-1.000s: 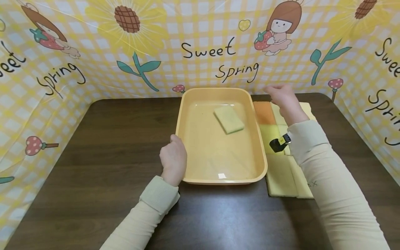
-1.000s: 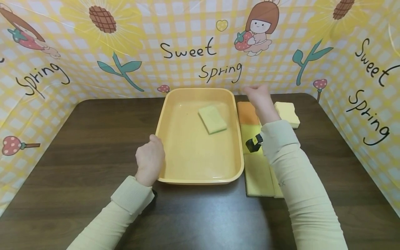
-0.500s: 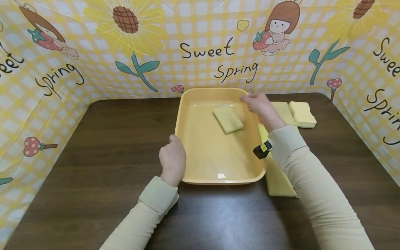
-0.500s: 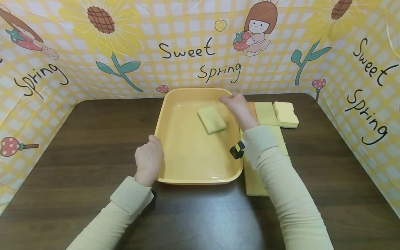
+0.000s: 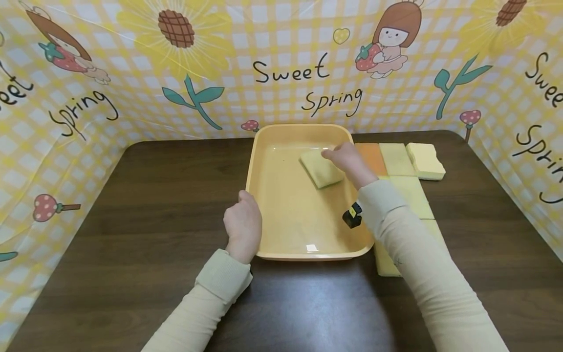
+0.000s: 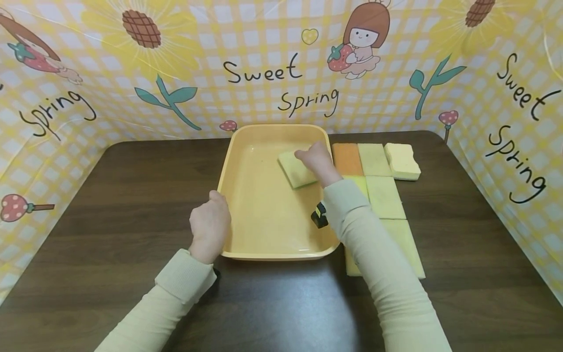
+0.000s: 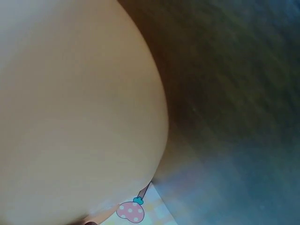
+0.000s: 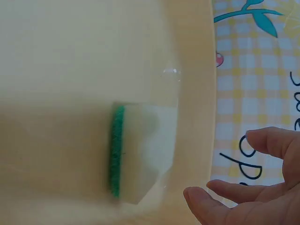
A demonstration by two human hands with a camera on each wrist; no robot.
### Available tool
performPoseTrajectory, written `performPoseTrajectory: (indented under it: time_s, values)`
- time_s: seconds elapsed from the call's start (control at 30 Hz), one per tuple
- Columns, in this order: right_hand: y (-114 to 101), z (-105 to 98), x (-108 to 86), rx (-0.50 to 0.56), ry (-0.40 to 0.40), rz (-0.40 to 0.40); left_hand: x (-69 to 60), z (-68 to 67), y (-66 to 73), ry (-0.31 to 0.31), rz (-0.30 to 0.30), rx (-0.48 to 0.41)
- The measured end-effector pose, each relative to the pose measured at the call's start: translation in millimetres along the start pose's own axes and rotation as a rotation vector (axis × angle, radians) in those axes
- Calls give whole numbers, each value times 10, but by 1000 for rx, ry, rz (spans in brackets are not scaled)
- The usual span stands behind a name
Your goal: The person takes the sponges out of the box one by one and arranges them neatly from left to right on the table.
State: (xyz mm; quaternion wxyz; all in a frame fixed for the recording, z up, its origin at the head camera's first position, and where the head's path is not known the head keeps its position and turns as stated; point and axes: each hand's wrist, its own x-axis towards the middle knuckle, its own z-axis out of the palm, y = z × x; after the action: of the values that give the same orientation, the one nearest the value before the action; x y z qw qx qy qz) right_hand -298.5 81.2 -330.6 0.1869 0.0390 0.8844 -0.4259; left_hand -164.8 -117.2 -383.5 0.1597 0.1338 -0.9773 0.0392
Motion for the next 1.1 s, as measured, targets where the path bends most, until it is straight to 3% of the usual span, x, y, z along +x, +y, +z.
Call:
performPoseTrajectory:
  time_s: [0.1, 0.4, 0.6, 0.8, 0.83, 1.03, 1.07, 1.1]
  values:
    - [63, 18, 59, -21, 26, -19, 1, -4, -4, -4, 4, 2]
    - [146, 61, 131, -59, 7, 8, 10, 21, -9, -11, 4, 6]
    - [192, 156, 157, -72, 24, 7, 2, 17, -3, 12, 8, 23]
    - [211, 219, 148, -212, 53, -37, -6, 10, 1, 19, 6, 17]
    - [210, 225, 141, -249, 54, -46, 18, 164, -10, 43, 2, 24]
    - [215, 266, 144, -421, 32, -62, 29, 187, -5, 52, -5, 8]
    - [218, 272, 144, -428, 27, -58, 5, 35, 8, 31, -3, -3]
    - [219, 276, 144, -430, 22, -52, 4, 34, 8, 27, -3, -3]
